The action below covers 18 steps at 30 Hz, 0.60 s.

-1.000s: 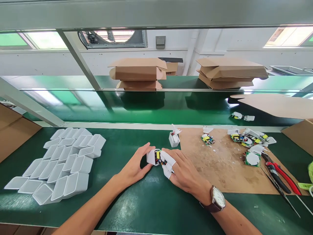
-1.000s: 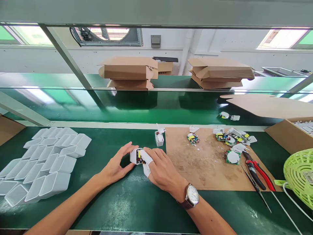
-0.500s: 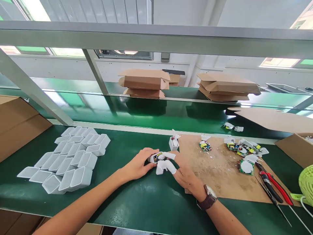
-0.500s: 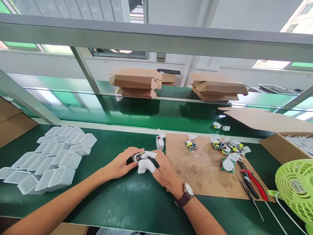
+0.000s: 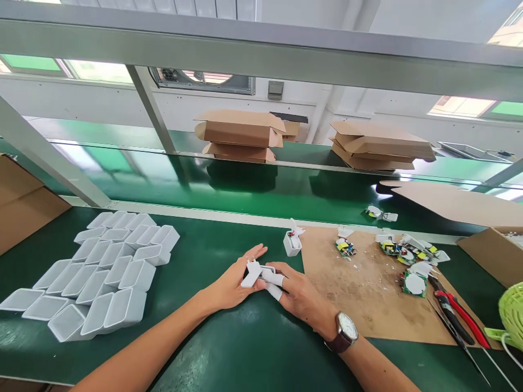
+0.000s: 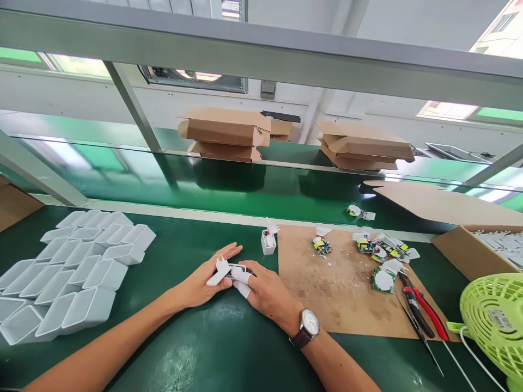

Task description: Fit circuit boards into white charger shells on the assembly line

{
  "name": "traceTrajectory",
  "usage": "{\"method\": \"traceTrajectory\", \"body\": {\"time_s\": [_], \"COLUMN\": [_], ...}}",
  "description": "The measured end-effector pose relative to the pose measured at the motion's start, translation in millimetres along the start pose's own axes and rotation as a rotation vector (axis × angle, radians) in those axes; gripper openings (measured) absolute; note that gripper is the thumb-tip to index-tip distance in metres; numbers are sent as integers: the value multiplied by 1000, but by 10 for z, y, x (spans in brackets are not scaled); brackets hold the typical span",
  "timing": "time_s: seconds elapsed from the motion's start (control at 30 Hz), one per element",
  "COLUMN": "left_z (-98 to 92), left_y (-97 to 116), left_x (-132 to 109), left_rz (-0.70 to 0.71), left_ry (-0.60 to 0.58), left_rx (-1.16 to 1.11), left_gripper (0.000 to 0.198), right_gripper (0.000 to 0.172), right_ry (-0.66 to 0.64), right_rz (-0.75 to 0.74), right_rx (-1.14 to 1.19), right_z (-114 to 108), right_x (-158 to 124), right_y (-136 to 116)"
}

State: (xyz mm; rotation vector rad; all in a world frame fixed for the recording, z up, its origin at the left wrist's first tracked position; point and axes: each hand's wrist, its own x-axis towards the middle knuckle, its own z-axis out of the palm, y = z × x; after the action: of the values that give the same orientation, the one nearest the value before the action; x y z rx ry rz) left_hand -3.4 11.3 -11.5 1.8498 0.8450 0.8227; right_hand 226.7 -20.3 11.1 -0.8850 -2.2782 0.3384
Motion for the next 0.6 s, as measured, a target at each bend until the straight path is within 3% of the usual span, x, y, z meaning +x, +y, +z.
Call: {"method": "traceTrajectory", "body": {"time_s": [0.17, 0.23, 0.3, 0.37, 0.47, 0.53, 0.6], "left_z": [42, 48, 51, 52, 53, 49, 44], "left_y": [-5, 35, 89, 142, 189, 197, 195], "left_x": [-86, -104, -97, -73, -40, -32, -32], "left_rz": [72, 100, 95, 75, 91, 124, 164], "left_ry": [137, 164, 192, 232, 271, 272, 271], "left_rx": [-40, -19, 26, 104, 196, 197, 185], "left_gripper": [94, 104, 107, 84, 35, 23, 23], "right_gripper": [42, 41, 39, 37, 37, 37, 34], "right_ry": [192, 165, 52, -7, 32, 10, -26], "right_rz": [-9, 6, 10, 15, 65, 82, 66], "right_rx": [54, 58, 51, 47, 30, -27, -95], "right_z": [-22, -36, -35, -17, 15, 20, 11], "right_x": [4, -15, -33, -42, -31, -12, 8], "right_y": [-6, 0, 9, 16, 1, -22, -44]}}
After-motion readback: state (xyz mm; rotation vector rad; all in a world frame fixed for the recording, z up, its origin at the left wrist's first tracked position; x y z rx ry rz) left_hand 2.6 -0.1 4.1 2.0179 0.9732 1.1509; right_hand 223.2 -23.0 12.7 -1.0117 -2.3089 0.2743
